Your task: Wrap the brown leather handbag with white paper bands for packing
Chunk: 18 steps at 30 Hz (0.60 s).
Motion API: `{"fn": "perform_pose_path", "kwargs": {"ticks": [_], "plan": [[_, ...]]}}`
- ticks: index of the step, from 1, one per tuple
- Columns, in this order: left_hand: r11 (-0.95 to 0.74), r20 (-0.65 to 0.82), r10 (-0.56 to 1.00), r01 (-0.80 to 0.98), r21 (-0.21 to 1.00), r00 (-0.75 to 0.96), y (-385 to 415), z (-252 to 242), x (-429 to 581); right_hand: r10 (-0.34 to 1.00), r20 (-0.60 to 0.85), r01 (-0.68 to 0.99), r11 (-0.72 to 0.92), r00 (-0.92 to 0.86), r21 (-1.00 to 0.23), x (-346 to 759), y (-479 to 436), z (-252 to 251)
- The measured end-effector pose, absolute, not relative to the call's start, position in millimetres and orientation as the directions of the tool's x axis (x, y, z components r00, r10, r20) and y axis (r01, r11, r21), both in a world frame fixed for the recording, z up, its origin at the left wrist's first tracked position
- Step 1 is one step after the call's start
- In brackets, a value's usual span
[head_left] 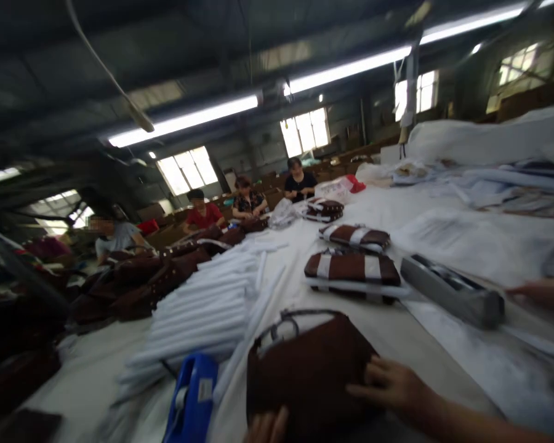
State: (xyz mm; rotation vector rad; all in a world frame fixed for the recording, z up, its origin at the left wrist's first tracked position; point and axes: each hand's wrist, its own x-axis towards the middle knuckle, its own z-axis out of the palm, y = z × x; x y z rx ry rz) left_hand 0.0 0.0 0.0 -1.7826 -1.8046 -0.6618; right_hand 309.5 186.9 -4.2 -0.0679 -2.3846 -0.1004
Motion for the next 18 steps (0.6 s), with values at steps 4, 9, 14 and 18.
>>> {"fn": "perform_pose_path", "kwargs": {"ticks": [4,9,14,18], "plan": [[0.031,0.438,0.899,0.997,-0.064,0.0,-35,-29,25,0.116,0.62,0.122,0.992,-0.776,-0.033,312,185,-23],[0.021,0.433,0.901,0.994,-0.107,0.028,-39,-23,30,0.116,0.649,0.141,0.99,-0.752,-0.014,313,184,-37],[-0.018,0.292,0.956,1.0,0.014,0.013,-39,34,48,0.1,0.65,0.145,0.989,-0.753,0.015,313,185,-36],[-0.13,0.345,0.931,0.992,0.009,0.118,-9,54,65,0.096,0.653,0.129,0.992,-0.751,0.002,313,187,-42]]}}
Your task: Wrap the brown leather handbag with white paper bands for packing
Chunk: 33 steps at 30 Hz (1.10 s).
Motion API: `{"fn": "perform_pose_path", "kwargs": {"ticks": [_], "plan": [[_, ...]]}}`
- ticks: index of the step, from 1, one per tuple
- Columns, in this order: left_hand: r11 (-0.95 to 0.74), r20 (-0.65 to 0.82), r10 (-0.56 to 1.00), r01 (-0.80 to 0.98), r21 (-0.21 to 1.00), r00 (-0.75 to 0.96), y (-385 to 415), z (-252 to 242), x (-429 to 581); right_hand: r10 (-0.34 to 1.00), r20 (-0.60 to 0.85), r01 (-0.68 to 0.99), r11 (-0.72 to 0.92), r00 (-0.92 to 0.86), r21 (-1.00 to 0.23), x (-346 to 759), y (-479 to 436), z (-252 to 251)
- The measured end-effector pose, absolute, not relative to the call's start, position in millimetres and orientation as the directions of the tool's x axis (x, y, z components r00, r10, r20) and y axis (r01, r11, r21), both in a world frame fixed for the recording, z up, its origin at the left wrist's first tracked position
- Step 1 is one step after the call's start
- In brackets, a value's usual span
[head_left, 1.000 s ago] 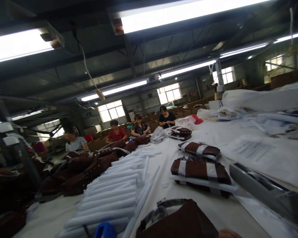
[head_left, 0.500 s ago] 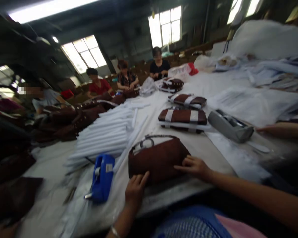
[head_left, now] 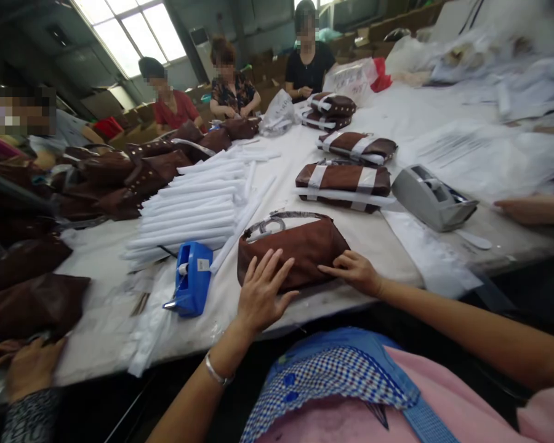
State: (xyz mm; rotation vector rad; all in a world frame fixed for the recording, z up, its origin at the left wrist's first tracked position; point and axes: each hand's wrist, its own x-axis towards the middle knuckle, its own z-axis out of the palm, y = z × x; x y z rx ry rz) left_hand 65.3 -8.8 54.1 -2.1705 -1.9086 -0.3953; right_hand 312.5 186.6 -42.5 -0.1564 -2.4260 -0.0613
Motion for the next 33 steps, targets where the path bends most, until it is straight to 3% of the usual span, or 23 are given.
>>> {"fn": "perform_pose_path", "kwargs": {"ticks": [3,7,11,16,21,23,27,33], "plan": [[-0.11,0.338,0.935,0.994,-0.009,0.106,17,33,72,0.106,0.639,0.124,0.992,-0.762,-0.018,319,181,-32],[-0.063,0.397,0.916,0.998,-0.012,0.062,22,-8,76,0.137,0.558,0.087,0.99,-0.818,-0.115,323,163,20],[-0.042,0.466,0.884,0.999,-0.014,0.043,15,-29,79,0.221,0.694,0.172,0.975,-0.685,-0.141,292,155,53],[-0.047,0.492,0.87,0.999,0.0,0.041,19,-34,80,0.275,0.6,0.31,0.95,-0.751,-0.047,240,174,4],[-0.035,0.414,0.91,0.988,0.152,-0.032,18,7,81,0.298,0.511,0.32,0.946,-0.806,-0.048,232,186,-21],[0.012,0.458,0.883,0.982,0.189,-0.099,18,23,79,0.309,0.514,0.327,0.943,-0.8,-0.058,234,186,-18],[0.143,0.558,0.809,0.982,0.122,-0.187,19,9,69,0.31,0.518,0.328,0.943,-0.797,-0.059,233,184,-14],[0.24,0.491,0.835,0.967,0.084,-0.25,20,-26,65,0.29,0.531,0.311,0.949,-0.796,-0.052,231,184,-10]]}}
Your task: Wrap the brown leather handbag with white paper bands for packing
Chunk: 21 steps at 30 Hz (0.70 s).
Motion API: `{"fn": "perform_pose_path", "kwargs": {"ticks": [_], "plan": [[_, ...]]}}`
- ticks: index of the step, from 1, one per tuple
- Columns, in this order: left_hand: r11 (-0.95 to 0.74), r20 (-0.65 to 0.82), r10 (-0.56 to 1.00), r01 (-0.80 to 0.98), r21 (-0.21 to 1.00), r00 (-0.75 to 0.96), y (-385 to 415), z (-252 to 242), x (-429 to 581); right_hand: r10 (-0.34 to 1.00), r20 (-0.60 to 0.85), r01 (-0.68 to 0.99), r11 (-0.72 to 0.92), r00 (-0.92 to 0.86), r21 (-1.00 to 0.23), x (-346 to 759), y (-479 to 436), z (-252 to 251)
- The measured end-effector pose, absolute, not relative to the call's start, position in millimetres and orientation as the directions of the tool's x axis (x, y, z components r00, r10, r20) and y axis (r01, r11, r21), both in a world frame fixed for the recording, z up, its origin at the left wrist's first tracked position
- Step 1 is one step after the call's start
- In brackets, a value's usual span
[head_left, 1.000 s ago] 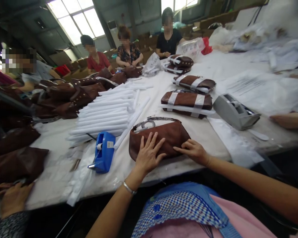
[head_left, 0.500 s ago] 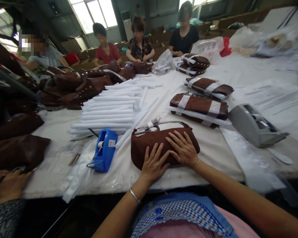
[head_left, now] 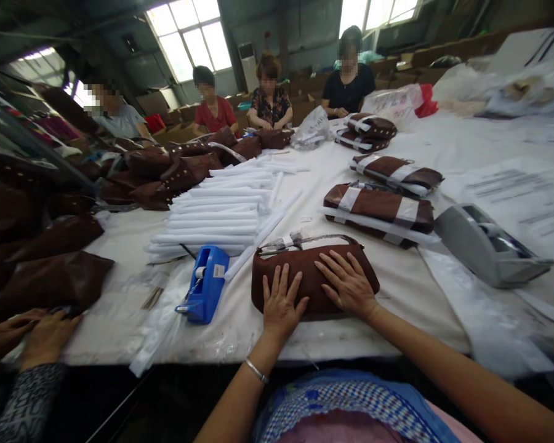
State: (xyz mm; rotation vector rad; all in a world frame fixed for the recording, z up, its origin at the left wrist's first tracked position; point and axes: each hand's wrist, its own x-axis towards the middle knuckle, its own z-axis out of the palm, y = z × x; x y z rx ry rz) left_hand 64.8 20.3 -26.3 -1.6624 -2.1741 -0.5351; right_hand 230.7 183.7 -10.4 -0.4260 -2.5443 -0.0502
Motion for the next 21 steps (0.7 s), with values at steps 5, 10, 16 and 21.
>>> {"fn": "perform_pose_path", "kwargs": {"ticks": [5,10,16,21], "plan": [[0.175,0.479,0.86,0.983,0.049,-0.177,32,-8,82,0.303,0.529,0.33,0.943,-0.793,-0.046,227,186,-21],[0.148,0.495,0.855,0.988,0.051,-0.154,48,-28,87,0.311,0.541,0.293,0.948,-0.781,-0.122,230,190,16],[0.172,0.473,0.861,0.983,0.07,-0.184,49,-38,87,0.328,0.874,0.375,0.908,-0.359,-0.187,243,184,123],[0.15,0.498,0.853,0.987,0.053,-0.156,49,-43,88,0.31,0.587,0.365,0.931,-0.748,-0.025,228,187,19]]}}
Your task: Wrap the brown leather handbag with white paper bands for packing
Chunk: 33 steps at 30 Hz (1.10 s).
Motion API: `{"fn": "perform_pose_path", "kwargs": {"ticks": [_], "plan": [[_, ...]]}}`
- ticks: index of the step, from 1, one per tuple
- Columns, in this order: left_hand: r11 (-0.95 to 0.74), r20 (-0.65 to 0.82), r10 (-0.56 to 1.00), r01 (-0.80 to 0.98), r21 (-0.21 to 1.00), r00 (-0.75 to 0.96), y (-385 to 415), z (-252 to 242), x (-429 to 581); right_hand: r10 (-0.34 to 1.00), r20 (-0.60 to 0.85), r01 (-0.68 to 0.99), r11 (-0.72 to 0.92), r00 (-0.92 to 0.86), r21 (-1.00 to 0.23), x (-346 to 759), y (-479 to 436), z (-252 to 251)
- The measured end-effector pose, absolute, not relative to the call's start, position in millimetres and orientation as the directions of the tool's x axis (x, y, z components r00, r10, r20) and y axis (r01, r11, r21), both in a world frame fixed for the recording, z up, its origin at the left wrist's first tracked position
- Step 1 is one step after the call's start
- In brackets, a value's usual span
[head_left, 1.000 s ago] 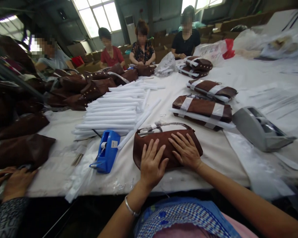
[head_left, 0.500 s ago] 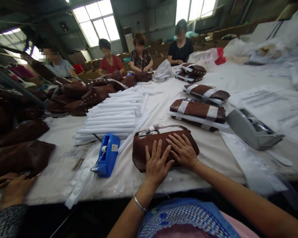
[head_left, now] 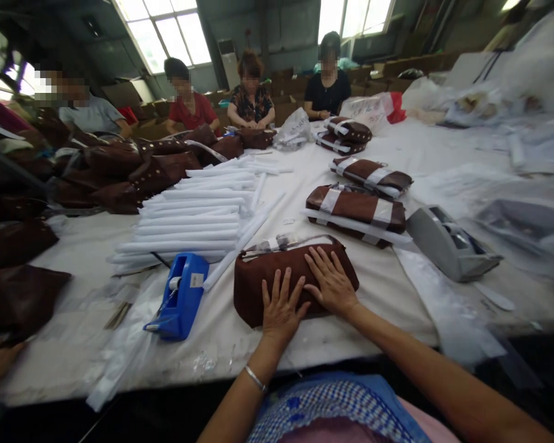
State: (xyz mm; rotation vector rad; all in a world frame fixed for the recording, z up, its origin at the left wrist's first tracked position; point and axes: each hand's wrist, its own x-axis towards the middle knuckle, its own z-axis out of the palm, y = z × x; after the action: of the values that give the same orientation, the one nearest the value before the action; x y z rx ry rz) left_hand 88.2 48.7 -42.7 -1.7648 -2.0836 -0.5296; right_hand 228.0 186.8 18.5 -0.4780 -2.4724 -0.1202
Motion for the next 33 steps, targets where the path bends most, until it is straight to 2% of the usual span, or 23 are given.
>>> {"fn": "perform_pose_path", "kwargs": {"ticks": [3,9,12,17,20,23,25,29,33], "plan": [[0.155,0.519,0.841,0.987,0.035,-0.15,49,-47,88,0.387,0.456,0.405,0.912,-0.802,-0.061,224,194,-22],[0.157,0.529,0.835,0.987,0.031,-0.15,49,-44,90,0.315,0.615,0.326,0.94,-0.723,-0.099,222,190,19],[0.126,0.506,0.854,0.992,0.03,-0.124,39,-35,87,0.244,0.595,0.267,0.962,-0.766,-0.051,215,190,4],[0.365,0.412,0.833,0.926,0.09,-0.369,4,-30,63,0.258,0.476,0.277,0.96,-0.841,-0.03,210,198,-28],[0.411,0.398,0.816,0.905,0.11,-0.419,-5,-38,53,0.255,0.488,0.269,0.962,-0.835,-0.042,209,191,1],[0.416,0.396,0.812,0.901,0.124,-0.429,-4,-46,53,0.223,0.588,0.231,0.971,-0.777,-0.064,202,173,48],[0.414,0.395,0.811,0.901,0.132,-0.431,-2,-48,54,0.174,0.628,0.181,0.982,-0.758,-0.054,191,161,62],[0.406,0.414,0.808,0.905,0.124,-0.419,-1,-50,55,0.095,0.528,0.113,0.994,-0.844,0.002,159,154,21],[0.42,0.436,0.796,0.902,0.1,-0.419,0,-54,54,0.147,0.382,0.149,0.989,-0.913,-0.026,139,161,-20]]}}
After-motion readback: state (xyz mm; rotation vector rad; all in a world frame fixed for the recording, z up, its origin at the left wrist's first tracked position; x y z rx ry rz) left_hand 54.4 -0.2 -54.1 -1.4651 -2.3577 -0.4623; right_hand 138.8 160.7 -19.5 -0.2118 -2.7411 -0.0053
